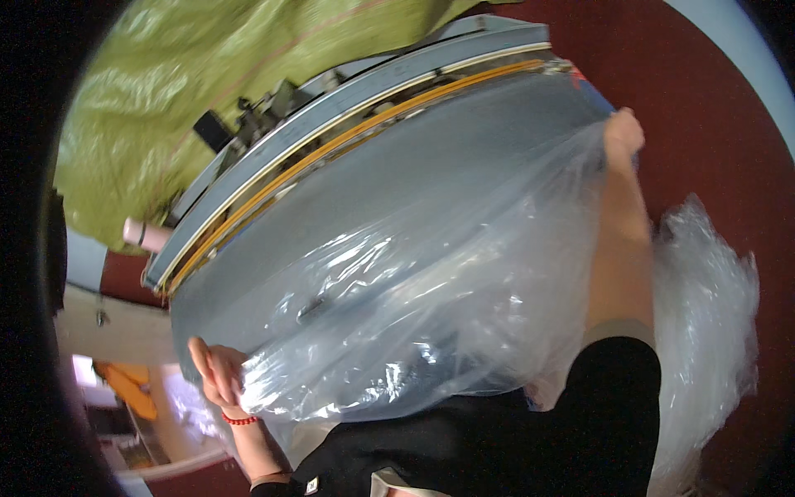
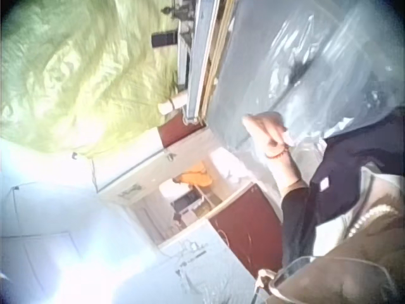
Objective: Spreading out and smoothing large plastic sheets over a industrial machine surface.
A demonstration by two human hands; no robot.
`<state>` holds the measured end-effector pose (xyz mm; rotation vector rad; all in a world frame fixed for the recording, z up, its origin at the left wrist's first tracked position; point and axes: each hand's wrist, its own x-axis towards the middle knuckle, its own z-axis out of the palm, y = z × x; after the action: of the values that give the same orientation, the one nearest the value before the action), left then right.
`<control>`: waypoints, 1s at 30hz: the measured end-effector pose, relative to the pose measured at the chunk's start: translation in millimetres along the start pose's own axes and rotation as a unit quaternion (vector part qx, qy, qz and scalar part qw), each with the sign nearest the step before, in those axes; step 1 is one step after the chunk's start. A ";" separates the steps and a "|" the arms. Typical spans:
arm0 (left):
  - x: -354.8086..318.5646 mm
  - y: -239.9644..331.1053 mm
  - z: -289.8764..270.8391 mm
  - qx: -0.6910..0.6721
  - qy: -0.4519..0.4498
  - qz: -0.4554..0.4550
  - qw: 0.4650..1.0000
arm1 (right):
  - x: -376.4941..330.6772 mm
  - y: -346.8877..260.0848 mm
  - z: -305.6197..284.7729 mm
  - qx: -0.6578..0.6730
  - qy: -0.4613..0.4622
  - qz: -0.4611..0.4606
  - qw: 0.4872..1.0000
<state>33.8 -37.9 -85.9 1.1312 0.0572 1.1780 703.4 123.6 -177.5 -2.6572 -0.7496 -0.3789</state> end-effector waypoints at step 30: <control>-157.7 297.9 -93.8 0.698 0.545 -0.127 0.447 | 23.2 13.7 32.3 -0.040 -0.028 -0.034 0.998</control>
<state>-296.2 -111.6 3.8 1.2957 2.5501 1.2688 735.0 136.1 -202.2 -2.7324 -0.8622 -0.3616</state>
